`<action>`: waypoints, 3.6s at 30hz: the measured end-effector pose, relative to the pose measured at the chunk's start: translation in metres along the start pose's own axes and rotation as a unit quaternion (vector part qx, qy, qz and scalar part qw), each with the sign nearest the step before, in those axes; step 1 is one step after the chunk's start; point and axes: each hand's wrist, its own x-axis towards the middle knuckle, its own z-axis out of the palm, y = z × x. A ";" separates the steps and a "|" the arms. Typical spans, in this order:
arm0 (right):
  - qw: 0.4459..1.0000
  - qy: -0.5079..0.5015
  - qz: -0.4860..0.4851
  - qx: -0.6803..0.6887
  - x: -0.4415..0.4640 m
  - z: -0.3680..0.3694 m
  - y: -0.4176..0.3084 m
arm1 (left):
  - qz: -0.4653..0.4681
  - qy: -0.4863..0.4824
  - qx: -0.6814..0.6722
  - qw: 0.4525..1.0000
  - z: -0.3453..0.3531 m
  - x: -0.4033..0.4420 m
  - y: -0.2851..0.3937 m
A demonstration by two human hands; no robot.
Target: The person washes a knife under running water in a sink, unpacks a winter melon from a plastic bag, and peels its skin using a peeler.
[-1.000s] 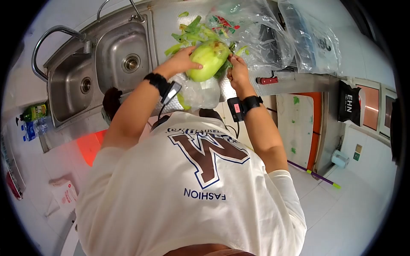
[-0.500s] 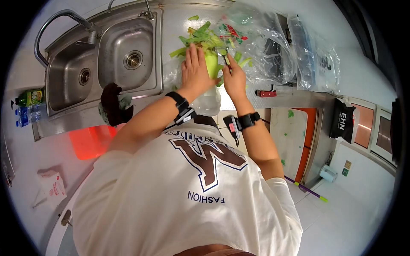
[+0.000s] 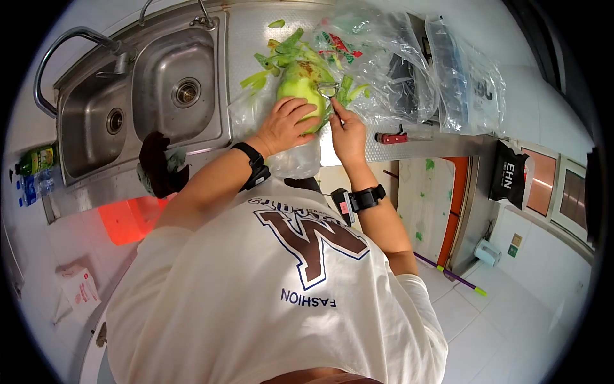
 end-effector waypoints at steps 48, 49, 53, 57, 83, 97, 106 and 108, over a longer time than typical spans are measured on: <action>0.946 -0.197 -0.118 -0.228 0.127 0.011 -0.026 | -0.045 0.033 0.009 0.998 0.024 -0.010 0.014; 0.944 -0.203 -0.121 -0.229 0.134 0.015 -0.027 | -0.051 0.034 0.010 0.998 0.024 -0.009 0.013; 0.892 -0.266 -0.165 -0.328 0.173 0.046 -0.026 | -0.044 0.054 0.024 0.997 0.027 -0.011 0.015; 0.963 -0.203 -0.077 -0.161 0.212 0.053 -0.001 | -0.032 0.057 0.016 0.998 0.024 -0.010 0.016; 0.966 -0.089 -0.171 -0.174 0.032 0.009 -0.036 | -0.021 -0.024 0.011 0.999 0.029 0.029 0.006; 0.957 -0.157 -0.141 -0.199 0.033 0.002 -0.048 | -0.018 0.019 -0.039 0.999 0.041 0.024 0.001; 0.946 -0.135 -0.137 -0.262 0.044 0.020 -0.054 | -0.046 0.026 -0.060 0.997 0.039 0.023 0.001; 0.944 -0.136 -0.143 -0.264 0.046 0.021 -0.053 | -0.056 0.009 -0.058 0.997 0.035 0.022 0.003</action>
